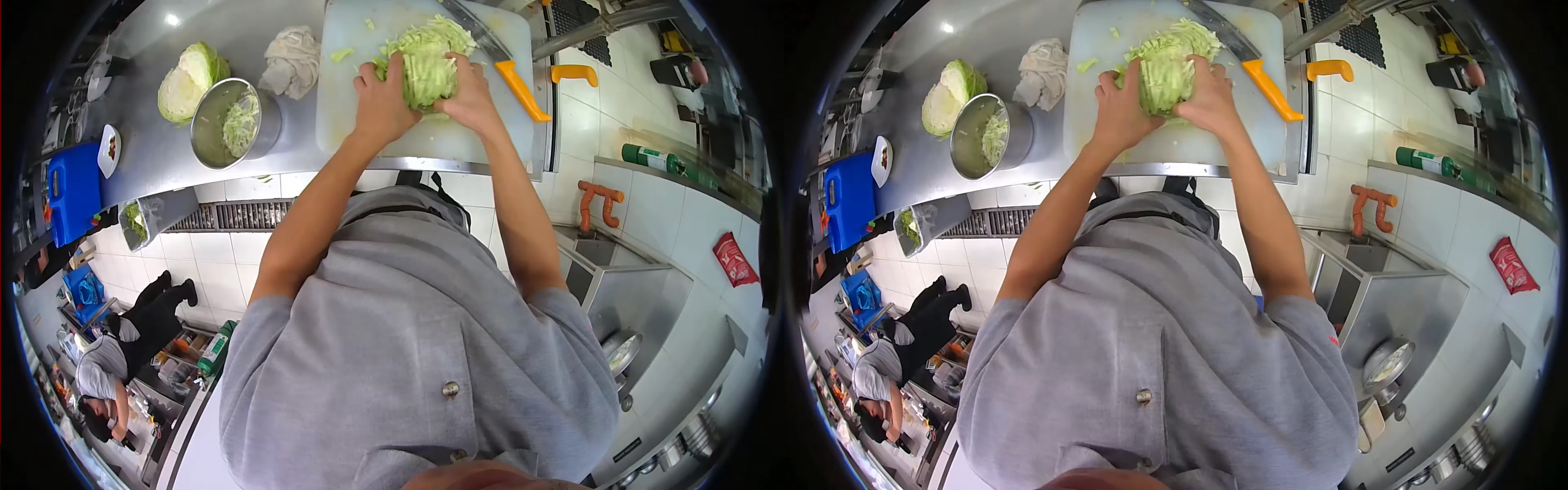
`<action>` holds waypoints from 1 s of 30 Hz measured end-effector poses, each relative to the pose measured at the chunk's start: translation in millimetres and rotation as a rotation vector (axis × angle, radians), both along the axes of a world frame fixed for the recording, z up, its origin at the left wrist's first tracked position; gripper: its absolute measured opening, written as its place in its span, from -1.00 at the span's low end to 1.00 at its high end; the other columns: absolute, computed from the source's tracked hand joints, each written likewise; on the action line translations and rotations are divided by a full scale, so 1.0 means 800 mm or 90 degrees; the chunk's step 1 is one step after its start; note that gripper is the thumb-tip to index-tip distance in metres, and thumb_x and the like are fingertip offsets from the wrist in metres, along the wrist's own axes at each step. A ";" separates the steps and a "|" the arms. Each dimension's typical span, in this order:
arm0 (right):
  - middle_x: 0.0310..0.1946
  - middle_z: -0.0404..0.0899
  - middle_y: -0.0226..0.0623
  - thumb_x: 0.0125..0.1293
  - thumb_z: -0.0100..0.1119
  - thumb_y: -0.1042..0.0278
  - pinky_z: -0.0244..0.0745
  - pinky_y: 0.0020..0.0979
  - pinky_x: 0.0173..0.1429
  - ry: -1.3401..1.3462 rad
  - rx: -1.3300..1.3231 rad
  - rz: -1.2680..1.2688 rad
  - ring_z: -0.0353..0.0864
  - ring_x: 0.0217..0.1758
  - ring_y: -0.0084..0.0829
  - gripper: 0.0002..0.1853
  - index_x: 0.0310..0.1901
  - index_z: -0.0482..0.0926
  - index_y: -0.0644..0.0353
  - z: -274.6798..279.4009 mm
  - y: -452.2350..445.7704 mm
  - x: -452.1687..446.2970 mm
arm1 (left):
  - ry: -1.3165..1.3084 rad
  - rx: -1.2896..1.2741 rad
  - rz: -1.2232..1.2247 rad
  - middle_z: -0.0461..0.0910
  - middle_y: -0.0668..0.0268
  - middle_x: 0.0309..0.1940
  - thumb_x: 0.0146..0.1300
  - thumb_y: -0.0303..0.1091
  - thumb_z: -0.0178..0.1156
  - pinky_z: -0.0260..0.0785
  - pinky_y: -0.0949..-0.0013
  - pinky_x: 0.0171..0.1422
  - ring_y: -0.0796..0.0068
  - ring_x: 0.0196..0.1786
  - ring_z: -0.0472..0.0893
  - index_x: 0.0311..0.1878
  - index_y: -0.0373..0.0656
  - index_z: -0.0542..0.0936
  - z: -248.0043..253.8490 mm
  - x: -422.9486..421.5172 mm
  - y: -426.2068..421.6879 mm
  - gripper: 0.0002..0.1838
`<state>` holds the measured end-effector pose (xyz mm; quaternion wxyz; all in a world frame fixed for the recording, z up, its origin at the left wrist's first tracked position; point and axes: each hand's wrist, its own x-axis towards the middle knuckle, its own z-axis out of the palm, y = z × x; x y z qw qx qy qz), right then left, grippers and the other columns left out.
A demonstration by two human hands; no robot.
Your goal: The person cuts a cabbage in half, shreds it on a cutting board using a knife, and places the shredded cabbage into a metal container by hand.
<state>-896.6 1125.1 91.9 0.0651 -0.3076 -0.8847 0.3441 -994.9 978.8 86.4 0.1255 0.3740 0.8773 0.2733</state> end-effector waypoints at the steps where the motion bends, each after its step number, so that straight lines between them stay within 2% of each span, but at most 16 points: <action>1: 0.08 0.39 0.16 -0.16 0.43 0.22 0.31 -0.13 0.38 -0.001 0.004 -0.003 0.41 0.20 0.13 -0.14 0.29 0.37 0.11 0.000 -0.007 -0.001 | -0.036 0.045 0.012 0.19 -0.17 0.24 -0.25 -0.20 0.65 0.29 -0.05 0.37 -0.24 0.28 0.29 0.48 -0.06 0.19 -0.003 -0.002 0.000 0.17; 3: 0.09 0.39 0.15 -0.22 0.45 0.35 0.34 -0.16 0.35 0.148 -0.071 -0.018 0.40 0.21 0.13 -0.15 0.25 0.37 0.12 -0.008 -0.019 -0.001 | -0.071 0.097 0.006 0.20 -0.13 0.25 -0.27 -0.22 0.65 0.30 0.01 0.38 -0.20 0.29 0.31 0.46 -0.06 0.23 -0.004 -0.007 -0.005 0.15; 7: 0.08 0.44 0.05 -0.27 0.48 0.46 0.40 -0.22 0.30 0.209 -0.032 -0.055 0.45 0.20 0.02 -0.18 0.19 0.42 0.12 -0.022 -0.047 -0.006 | -0.130 0.172 -0.035 0.26 -0.02 0.25 -0.29 -0.31 0.62 0.31 0.15 0.42 -0.08 0.31 0.36 0.39 -0.10 0.33 -0.006 -0.017 -0.018 0.05; 9: 0.05 0.52 -0.09 -0.24 0.49 0.49 0.43 -0.27 0.26 0.238 -0.244 -0.104 0.53 0.17 -0.12 -0.24 0.15 0.46 0.14 -0.019 -0.047 -0.004 | -0.155 0.229 -0.061 0.27 -0.02 0.23 -0.28 -0.30 0.61 0.33 0.11 0.39 -0.11 0.28 0.38 0.37 -0.08 0.37 -0.018 -0.028 -0.019 0.01; 13: -0.01 0.58 -0.23 -0.22 0.48 0.55 0.45 -0.34 0.22 0.252 -0.194 -0.066 0.59 0.08 -0.29 -0.32 0.08 0.50 0.17 0.004 -0.054 -0.012 | -0.176 0.365 -0.066 0.30 -0.04 0.21 -0.24 -0.31 0.58 0.35 0.09 0.36 -0.12 0.27 0.40 0.31 -0.03 0.44 -0.032 -0.032 -0.025 -0.09; 16: -0.04 0.59 -0.27 -0.18 0.45 0.61 0.47 -0.38 0.19 0.278 -0.205 -0.065 0.59 0.04 -0.37 -0.38 0.05 0.52 0.19 0.049 -0.073 -0.019 | -0.199 0.399 -0.049 0.29 -0.05 0.21 -0.22 -0.33 0.56 0.35 0.07 0.35 -0.16 0.26 0.39 0.32 -0.01 0.43 -0.003 -0.031 -0.035 -0.10; 17: -0.04 0.59 -0.29 -0.16 0.44 0.62 0.47 -0.39 0.18 0.303 -0.241 -0.058 0.59 0.03 -0.40 -0.40 0.04 0.52 0.20 0.064 -0.079 -0.022 | -0.156 0.354 -0.038 0.30 0.03 0.18 -0.21 -0.45 0.48 0.36 0.18 0.37 -0.02 0.27 0.41 0.32 -0.18 0.39 0.019 -0.031 -0.042 -0.12; 18: -0.04 0.59 -0.30 -0.14 0.43 0.64 0.48 -0.40 0.17 0.328 -0.277 -0.052 0.59 0.03 -0.43 -0.41 0.04 0.53 0.20 0.077 -0.084 -0.026 | -0.157 0.357 -0.032 0.30 0.03 0.18 -0.21 -0.45 0.48 0.36 0.18 0.37 -0.02 0.27 0.41 0.32 -0.18 0.39 0.036 -0.035 -0.050 -0.12; 20: -0.04 0.59 -0.29 -0.12 0.42 0.63 0.48 -0.38 0.17 0.330 -0.248 -0.017 0.59 0.05 -0.43 -0.43 0.04 0.53 0.21 0.101 -0.096 -0.042 | -0.165 0.375 0.003 0.26 -0.07 0.22 -0.22 -0.40 0.51 0.35 0.04 0.34 -0.23 0.25 0.38 0.29 -0.03 0.44 0.064 -0.046 -0.071 -0.14; 22: -0.04 0.58 -0.27 -0.10 0.42 0.61 0.47 -0.39 0.18 0.329 -0.176 0.061 0.59 0.05 -0.39 -0.45 0.03 0.52 0.22 0.129 -0.122 -0.071 | -0.135 0.389 0.042 0.33 -0.07 0.18 -0.22 -0.43 0.49 0.34 0.03 0.34 -0.24 0.25 0.37 0.28 -0.03 0.44 0.086 -0.065 -0.103 -0.15; 23: -0.04 0.58 -0.20 -0.13 0.42 0.56 0.47 -0.35 0.18 0.325 -0.130 0.087 0.60 0.05 -0.29 -0.44 0.03 0.54 0.19 0.137 -0.135 -0.088 | -0.055 0.404 0.053 0.36 -0.08 0.17 -0.24 -0.42 0.50 0.35 0.02 0.33 -0.23 0.25 0.38 0.28 -0.05 0.44 0.089 -0.079 -0.121 -0.14; 24: -0.04 0.58 -0.20 -0.13 0.42 0.56 0.47 -0.35 0.18 0.325 -0.131 0.091 0.60 0.05 -0.29 -0.44 0.03 0.54 0.19 0.141 -0.150 -0.106 | 0.025 0.418 0.063 0.40 -0.09 0.15 -0.25 -0.42 0.52 0.36 0.01 0.32 -0.22 0.25 0.38 0.28 -0.07 0.43 0.094 -0.093 -0.140 -0.13; 25: -0.03 0.59 -0.15 -0.12 0.41 0.51 0.48 -0.30 0.19 0.326 -0.103 0.136 0.59 0.07 -0.21 -0.43 0.05 0.55 0.17 0.143 -0.165 -0.125 | 0.027 0.417 0.066 0.40 -0.09 0.15 -0.25 -0.42 0.52 0.36 0.01 0.32 -0.22 0.25 0.38 0.28 -0.07 0.43 0.102 -0.104 -0.161 -0.13; 27: -0.02 0.59 -0.09 -0.12 0.39 0.47 0.48 -0.26 0.20 0.327 -0.074 0.185 0.59 0.10 -0.12 -0.43 0.06 0.57 0.14 0.150 -0.211 -0.167 | 0.125 0.341 0.134 0.51 0.00 0.10 -0.19 -0.39 0.56 0.43 0.11 0.22 0.01 0.19 0.51 0.25 -0.26 0.43 0.118 -0.120 -0.205 -0.17; 28: -0.22 0.62 -0.05 0.01 0.36 0.45 0.51 -0.24 0.06 0.417 -0.013 0.165 0.63 -0.09 -0.07 -0.63 -0.08 0.59 0.24 0.155 -0.244 -0.192 | 0.130 0.340 0.140 0.51 0.00 0.10 -0.19 -0.39 0.56 0.43 0.11 0.22 0.01 0.19 0.51 0.25 -0.26 0.43 0.117 -0.131 -0.222 -0.17; 30: -0.43 0.65 -0.02 0.13 0.32 0.43 0.55 -0.22 -0.08 0.508 0.043 0.150 0.67 -0.27 -0.02 -0.79 -0.21 0.62 0.33 0.150 -0.263 -0.218 | -0.111 0.355 0.172 0.50 -0.03 0.14 -0.21 -0.37 0.59 0.41 0.09 0.23 0.00 0.20 0.51 0.21 -0.32 0.43 0.109 -0.156 -0.253 -0.17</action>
